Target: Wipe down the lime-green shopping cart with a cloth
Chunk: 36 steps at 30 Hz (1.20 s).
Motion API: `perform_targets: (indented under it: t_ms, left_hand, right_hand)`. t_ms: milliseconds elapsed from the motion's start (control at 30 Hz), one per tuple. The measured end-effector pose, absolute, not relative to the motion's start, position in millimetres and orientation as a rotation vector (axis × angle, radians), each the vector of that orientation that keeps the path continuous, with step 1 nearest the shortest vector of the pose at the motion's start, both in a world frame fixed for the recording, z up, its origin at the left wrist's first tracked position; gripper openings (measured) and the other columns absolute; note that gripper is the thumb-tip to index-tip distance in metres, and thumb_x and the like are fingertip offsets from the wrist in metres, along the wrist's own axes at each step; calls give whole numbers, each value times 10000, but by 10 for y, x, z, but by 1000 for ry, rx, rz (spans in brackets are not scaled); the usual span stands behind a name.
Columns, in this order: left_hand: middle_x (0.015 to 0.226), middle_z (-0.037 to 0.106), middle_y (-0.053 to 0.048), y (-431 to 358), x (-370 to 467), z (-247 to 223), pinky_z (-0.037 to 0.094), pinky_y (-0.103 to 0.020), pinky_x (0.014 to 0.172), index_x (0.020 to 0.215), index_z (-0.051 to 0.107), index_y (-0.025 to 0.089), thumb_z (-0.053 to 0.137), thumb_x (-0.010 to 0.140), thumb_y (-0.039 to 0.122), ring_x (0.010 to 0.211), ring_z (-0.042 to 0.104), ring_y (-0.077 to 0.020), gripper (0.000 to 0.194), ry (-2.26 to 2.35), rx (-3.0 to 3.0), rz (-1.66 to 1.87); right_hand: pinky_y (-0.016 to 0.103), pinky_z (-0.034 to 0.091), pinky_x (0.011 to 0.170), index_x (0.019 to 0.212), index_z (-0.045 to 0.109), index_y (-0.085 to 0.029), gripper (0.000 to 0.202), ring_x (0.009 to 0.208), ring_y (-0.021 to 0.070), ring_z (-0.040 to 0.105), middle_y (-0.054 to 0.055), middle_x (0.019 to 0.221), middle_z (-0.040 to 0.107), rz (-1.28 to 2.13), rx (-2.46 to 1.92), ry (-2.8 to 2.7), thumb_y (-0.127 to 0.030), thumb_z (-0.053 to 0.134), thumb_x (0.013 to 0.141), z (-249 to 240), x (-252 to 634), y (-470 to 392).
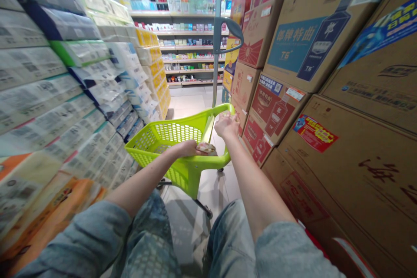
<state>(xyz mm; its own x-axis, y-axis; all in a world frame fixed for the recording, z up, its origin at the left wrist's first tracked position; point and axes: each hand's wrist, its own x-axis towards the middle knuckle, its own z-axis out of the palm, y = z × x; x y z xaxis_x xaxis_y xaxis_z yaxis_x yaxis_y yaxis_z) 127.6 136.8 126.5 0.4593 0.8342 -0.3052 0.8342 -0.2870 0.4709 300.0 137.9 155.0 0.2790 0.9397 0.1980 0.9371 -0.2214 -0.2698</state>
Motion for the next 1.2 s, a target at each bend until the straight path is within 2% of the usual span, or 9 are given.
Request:
perform_targets:
  t_ms: [133,267,533,800,933,1200]
  left_hand:
    - [643,629,-4,1334,1163,1227,387,-218,525,707,680,173,657,586,608,634,575,-150,452,1318,2019,-1]
    - [699,645,-10,1286,1097,1175,389,-222,514,765,668,154,668,608,590,617,559,-135,463,1263,1850,118]
    - [552,505,38,1262,1106,1075,311,-215,493,630,598,154,669,645,508,533,434,-95,361,1235,1832,292]
    - [485,391,44,1232,1192,1139,229,-239,468,557,548,174,657,663,489,484,354,-90,350,1445,2056,249]
    - [500,420,34,1210,1208,1149,260,-239,493,611,599,169,632,704,467,505,388,-103,313,1483,2144,264]
    - [701,630,-40,1152,1189,1106,344,-230,573,785,673,145,561,790,428,699,567,-175,304,1586,2133,347]
  right_hand:
    - [553,346,969,1327,479,-226,488,1332,383,233,95,1470,334,13,-2231,-1700,-322,301,883,1554,3000,1371]
    - [553,339,974,1341,465,-230,491,1341,386,217,96,1469,336,7,-2229,-1692,-327,305,887,1549,2998,1363]
    - [545,350,959,1339,465,-250,480,1332,387,229,93,1461,345,-12,-2250,-1712,-349,311,895,1523,3023,1403]
    - [567,367,939,1331,470,-266,481,1305,389,270,73,1448,370,-22,-2215,-1702,-354,304,888,1510,3031,1422]
    - [574,365,941,1325,472,-282,479,1307,383,265,66,1451,365,-34,-2203,-1704,-346,302,883,1489,3037,1428]
    - [566,369,948,1324,480,-295,476,1301,376,286,57,1460,357,-8,-2208,-1691,-347,327,876,1508,3030,1416]
